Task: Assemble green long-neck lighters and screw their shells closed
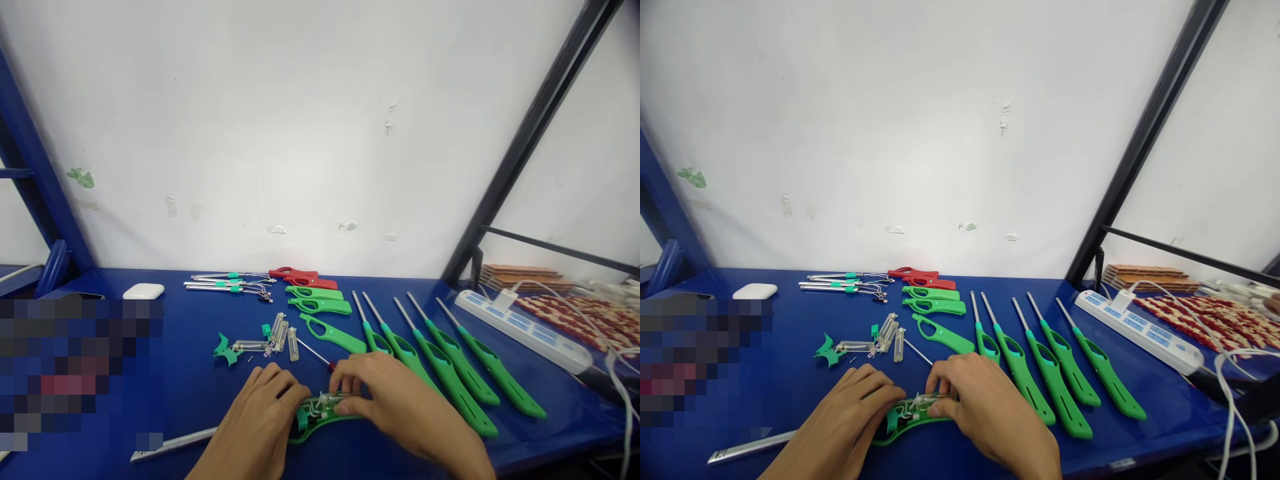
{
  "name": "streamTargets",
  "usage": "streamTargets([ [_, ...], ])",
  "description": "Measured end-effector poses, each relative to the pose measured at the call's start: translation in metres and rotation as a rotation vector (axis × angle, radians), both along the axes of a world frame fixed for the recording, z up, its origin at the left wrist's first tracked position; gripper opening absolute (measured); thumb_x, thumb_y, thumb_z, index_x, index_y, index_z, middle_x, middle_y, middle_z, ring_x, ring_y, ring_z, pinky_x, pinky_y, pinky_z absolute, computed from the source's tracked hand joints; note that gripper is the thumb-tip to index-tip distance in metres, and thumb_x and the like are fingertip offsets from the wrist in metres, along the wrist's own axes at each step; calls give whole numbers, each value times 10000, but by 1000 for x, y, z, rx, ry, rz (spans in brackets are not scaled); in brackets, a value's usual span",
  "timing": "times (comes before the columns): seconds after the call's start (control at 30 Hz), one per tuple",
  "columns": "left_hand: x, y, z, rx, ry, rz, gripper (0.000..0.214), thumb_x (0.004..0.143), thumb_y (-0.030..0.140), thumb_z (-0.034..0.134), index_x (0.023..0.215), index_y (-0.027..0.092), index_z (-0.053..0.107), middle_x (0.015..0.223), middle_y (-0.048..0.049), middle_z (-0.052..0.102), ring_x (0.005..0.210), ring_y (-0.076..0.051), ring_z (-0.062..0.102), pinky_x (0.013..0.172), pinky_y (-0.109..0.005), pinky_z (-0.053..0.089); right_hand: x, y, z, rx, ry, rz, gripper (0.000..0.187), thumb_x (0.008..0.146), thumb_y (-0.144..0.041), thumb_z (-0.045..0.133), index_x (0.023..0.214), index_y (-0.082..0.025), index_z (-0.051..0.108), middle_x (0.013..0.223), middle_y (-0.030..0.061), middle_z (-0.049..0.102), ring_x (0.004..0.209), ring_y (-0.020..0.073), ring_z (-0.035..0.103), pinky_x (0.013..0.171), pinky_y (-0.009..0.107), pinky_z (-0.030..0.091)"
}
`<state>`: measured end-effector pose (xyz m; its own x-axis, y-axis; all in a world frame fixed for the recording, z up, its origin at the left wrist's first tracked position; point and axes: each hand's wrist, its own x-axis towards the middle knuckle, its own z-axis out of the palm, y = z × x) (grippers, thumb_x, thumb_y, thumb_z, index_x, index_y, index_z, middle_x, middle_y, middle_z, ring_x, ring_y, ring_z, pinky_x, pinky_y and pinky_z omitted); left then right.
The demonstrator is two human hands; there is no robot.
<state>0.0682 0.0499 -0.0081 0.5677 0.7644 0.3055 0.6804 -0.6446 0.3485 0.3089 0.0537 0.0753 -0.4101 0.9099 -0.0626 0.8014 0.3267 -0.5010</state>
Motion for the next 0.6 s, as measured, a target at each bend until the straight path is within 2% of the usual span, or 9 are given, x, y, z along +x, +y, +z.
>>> streamTargets([
  [0.17,-1,1,-2,19,-4,-20,468,973,-26,419,1209,282,682,1084,-30,710,993,-253,645,944,-426,472,-2,-2,2,-6,-9,-6,171,864,-165,872,936,-297,793,889,-67,777,859,165,703,730,244,417],
  [0.3,0,-1,-1,26,-17,-13,436,979,-19,433,1186,273,682,1088,-31,704,989,-251,634,915,-404,474,-3,-3,2,-7,-7,-6,191,845,-162,886,941,-295,788,884,-71,773,839,161,696,721,242,414],
  [0.43,1,-3,2,37,-2,-15,475,948,-40,442,1218,273,677,1132,-37,699,1004,-255,628,882,-385,484,-1,-2,3,-8,-7,5,192,852,-177,890,959,-303,795,924,-66,771,903,167,696,751,240,414],
  [0.5,2,-4,4,50,5,-24,477,967,-32,422,1237,271,673,1145,-42,697,1014,-255,630,880,-384,490,0,-2,4,-14,-6,15,194,857,-184,892,968,-312,799,929,-70,770,911,164,697,755,235,413],
  [0.6,3,-6,7,48,20,-24,366,1043,48,421,1185,257,685,1123,-48,698,1006,-254,638,882,-388,495,0,-2,5,-24,-10,23,170,863,-195,893,955,-309,806,924,-65,772,909,167,703,758,234,415],
])
